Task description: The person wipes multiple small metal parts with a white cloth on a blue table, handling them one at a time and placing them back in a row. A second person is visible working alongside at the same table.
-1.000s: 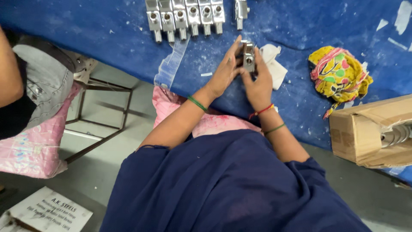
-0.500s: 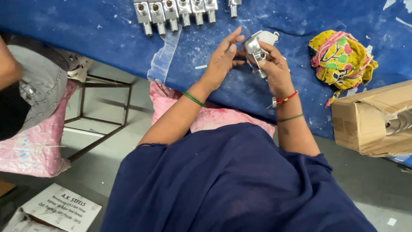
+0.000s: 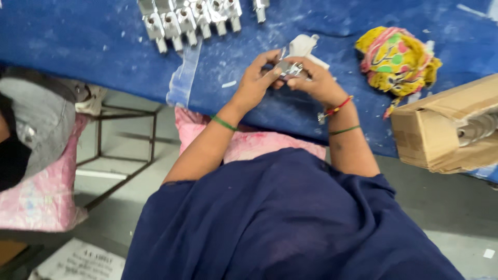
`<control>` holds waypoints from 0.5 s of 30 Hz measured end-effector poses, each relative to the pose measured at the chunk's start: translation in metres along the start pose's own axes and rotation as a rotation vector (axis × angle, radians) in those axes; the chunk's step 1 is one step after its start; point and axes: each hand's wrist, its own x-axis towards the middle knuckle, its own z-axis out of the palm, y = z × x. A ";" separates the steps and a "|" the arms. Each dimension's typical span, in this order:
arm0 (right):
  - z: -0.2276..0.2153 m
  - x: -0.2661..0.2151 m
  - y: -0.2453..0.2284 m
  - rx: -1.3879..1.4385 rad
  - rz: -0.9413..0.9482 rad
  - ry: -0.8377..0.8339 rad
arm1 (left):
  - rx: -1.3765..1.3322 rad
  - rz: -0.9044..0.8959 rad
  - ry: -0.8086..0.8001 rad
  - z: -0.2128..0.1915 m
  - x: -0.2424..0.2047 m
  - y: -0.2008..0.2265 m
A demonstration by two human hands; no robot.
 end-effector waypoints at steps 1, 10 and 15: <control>0.004 -0.001 0.001 -0.004 0.041 0.021 | 0.003 0.002 0.008 0.001 0.000 -0.001; 0.042 -0.011 0.013 -0.221 -0.169 0.252 | 0.055 0.014 -0.011 -0.006 0.002 -0.002; 0.047 -0.015 0.009 -0.336 -0.179 0.315 | 0.112 0.027 0.033 0.000 -0.001 -0.001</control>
